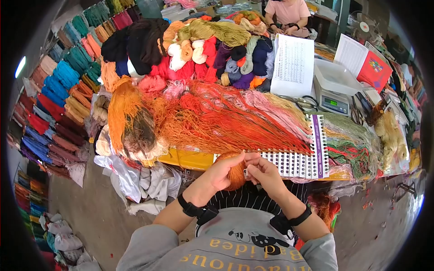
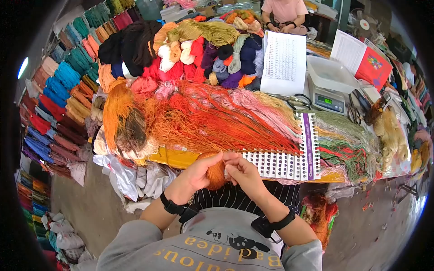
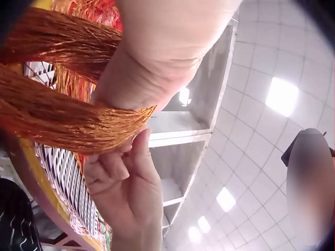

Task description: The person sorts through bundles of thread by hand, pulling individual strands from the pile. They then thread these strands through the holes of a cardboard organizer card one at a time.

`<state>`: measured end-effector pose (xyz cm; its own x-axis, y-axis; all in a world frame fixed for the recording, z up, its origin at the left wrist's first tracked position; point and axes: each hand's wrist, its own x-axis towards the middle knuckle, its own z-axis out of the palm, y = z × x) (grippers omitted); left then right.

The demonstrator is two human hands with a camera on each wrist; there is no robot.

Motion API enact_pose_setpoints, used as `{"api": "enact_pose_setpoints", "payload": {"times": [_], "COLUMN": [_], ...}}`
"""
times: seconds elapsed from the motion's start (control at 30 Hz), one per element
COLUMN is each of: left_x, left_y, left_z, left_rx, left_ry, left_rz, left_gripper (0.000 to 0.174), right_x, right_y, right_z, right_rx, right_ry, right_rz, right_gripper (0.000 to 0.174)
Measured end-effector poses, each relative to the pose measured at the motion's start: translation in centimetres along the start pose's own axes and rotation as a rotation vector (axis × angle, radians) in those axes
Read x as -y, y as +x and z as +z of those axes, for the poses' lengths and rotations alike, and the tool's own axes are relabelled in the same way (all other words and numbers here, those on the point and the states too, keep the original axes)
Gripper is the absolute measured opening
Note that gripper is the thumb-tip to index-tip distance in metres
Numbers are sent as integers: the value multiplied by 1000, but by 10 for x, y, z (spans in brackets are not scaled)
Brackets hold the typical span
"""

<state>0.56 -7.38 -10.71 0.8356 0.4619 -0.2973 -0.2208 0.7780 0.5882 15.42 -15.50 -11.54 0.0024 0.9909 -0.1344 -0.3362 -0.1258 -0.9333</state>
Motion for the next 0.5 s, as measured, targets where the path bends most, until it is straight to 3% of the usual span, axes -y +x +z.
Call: {"api": "enact_pose_setpoints", "payload": {"times": [0.23,0.33,0.43,0.5], "left_x": [2,1,-2,-4], "left_y": [-1,0,2,0], "left_z": [3,3,2,7], "left_rx": [-2,-57,-65,-149], "left_ry": [27,-5,-14,-32], "left_rz": [-15,14,88,100], "left_gripper": [44,43,41,44], "right_x": [1,4,10,13], "right_y": [2,0,-3,-6], "right_z": [2,-4,-8,-14], "right_rx": [-74,-33,-47,61], "right_ry": [2,40,97,25], "right_rz": [41,-52,-11,70], "right_gripper": [14,15,18,15]}}
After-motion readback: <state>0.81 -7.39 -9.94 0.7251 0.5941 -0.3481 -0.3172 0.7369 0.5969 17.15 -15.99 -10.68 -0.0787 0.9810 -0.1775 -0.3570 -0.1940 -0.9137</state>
